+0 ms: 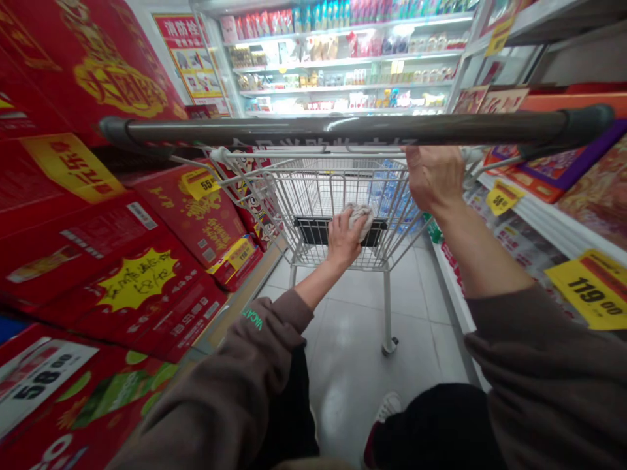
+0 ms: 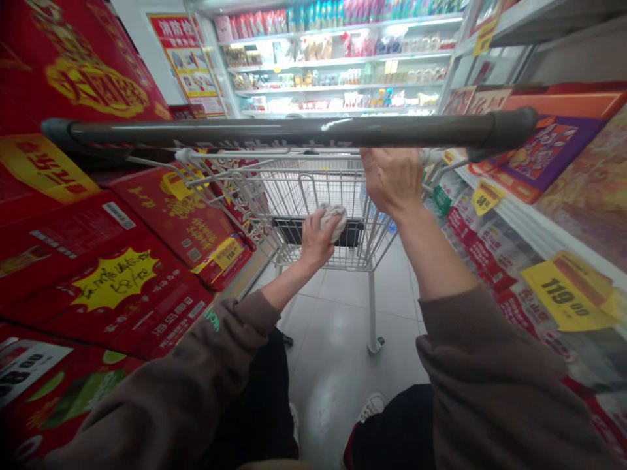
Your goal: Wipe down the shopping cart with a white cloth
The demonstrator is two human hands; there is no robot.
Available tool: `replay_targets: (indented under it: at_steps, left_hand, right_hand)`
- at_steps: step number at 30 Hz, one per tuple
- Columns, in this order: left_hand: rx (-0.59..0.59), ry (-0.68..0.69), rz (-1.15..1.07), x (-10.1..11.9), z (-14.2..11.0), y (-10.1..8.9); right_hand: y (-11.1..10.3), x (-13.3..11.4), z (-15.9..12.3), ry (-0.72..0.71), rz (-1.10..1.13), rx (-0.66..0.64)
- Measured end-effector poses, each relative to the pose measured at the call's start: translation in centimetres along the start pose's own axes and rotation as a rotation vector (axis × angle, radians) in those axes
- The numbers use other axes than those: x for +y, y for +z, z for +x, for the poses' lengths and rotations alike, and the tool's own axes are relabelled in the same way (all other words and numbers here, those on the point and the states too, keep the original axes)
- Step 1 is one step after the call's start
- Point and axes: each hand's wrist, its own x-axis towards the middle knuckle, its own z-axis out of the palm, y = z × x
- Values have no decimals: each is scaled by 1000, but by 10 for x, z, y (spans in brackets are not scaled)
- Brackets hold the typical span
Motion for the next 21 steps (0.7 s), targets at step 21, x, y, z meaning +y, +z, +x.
replay_targets:
  at_steps: [21]
  left_hand:
    - [112,215,-52,72,45,8]
  right_hand:
    - [-35,7,10,27,53,-223]
